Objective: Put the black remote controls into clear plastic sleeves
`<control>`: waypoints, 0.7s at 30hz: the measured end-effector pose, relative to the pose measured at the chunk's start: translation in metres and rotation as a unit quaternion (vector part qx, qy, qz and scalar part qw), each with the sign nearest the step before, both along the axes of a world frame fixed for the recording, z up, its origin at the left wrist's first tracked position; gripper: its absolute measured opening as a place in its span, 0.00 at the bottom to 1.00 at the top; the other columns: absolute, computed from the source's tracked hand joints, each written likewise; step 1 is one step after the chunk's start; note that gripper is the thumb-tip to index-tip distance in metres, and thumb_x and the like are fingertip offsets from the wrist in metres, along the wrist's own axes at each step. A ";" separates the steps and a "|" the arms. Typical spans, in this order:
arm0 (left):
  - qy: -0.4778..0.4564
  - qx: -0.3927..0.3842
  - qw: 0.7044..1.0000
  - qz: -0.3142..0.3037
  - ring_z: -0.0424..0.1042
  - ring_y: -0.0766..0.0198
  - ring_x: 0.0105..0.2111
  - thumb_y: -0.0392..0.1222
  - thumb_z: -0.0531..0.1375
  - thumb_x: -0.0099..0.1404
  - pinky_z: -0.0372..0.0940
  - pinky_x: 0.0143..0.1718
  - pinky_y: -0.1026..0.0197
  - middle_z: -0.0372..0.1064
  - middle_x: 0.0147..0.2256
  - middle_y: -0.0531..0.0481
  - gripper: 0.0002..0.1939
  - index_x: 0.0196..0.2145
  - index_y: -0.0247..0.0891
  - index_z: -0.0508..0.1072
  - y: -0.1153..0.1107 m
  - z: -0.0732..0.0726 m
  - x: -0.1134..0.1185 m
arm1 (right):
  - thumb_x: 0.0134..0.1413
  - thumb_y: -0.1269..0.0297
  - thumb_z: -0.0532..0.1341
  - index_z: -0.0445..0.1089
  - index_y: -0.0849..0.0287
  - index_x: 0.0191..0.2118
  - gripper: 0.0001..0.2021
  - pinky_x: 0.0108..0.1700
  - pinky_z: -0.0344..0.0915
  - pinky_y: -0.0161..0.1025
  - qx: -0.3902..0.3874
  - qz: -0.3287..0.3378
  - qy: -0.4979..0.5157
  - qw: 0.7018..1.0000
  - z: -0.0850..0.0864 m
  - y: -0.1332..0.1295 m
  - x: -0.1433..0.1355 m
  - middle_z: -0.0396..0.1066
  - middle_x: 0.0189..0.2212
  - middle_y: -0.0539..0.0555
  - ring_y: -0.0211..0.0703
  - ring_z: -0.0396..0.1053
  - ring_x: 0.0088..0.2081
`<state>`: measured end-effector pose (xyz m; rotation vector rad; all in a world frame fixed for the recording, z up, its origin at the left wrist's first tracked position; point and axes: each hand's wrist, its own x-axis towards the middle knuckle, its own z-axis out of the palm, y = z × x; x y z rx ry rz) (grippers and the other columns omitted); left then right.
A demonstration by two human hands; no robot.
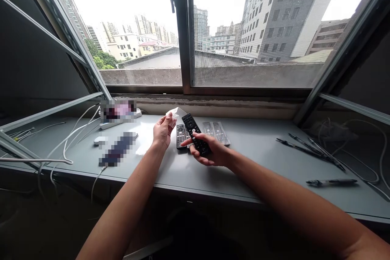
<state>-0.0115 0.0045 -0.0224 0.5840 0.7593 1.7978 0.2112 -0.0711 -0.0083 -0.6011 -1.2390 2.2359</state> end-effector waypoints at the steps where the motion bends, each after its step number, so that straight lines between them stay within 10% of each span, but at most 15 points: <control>1: 0.006 0.001 1.000 -0.013 0.81 0.66 0.34 0.44 0.83 0.55 0.76 0.49 0.59 0.80 0.35 0.49 0.23 0.40 0.34 0.78 -0.001 0.000 0.001 | 0.76 0.47 0.56 0.72 0.61 0.57 0.22 0.10 0.56 0.30 0.016 0.009 -0.018 1.000 -0.001 -0.002 -0.002 0.70 0.27 0.49 0.37 0.63 0.15; 21: 0.134 0.058 0.977 -0.158 0.83 0.58 0.40 0.48 0.84 0.51 0.73 0.42 0.61 0.83 0.44 0.43 0.29 0.46 0.37 0.81 -0.020 0.012 0.012 | 0.75 0.49 0.59 0.68 0.60 0.56 0.19 0.13 0.66 0.33 0.081 -0.016 -0.048 0.995 -0.009 -0.005 -0.008 0.75 0.28 0.52 0.45 0.75 0.20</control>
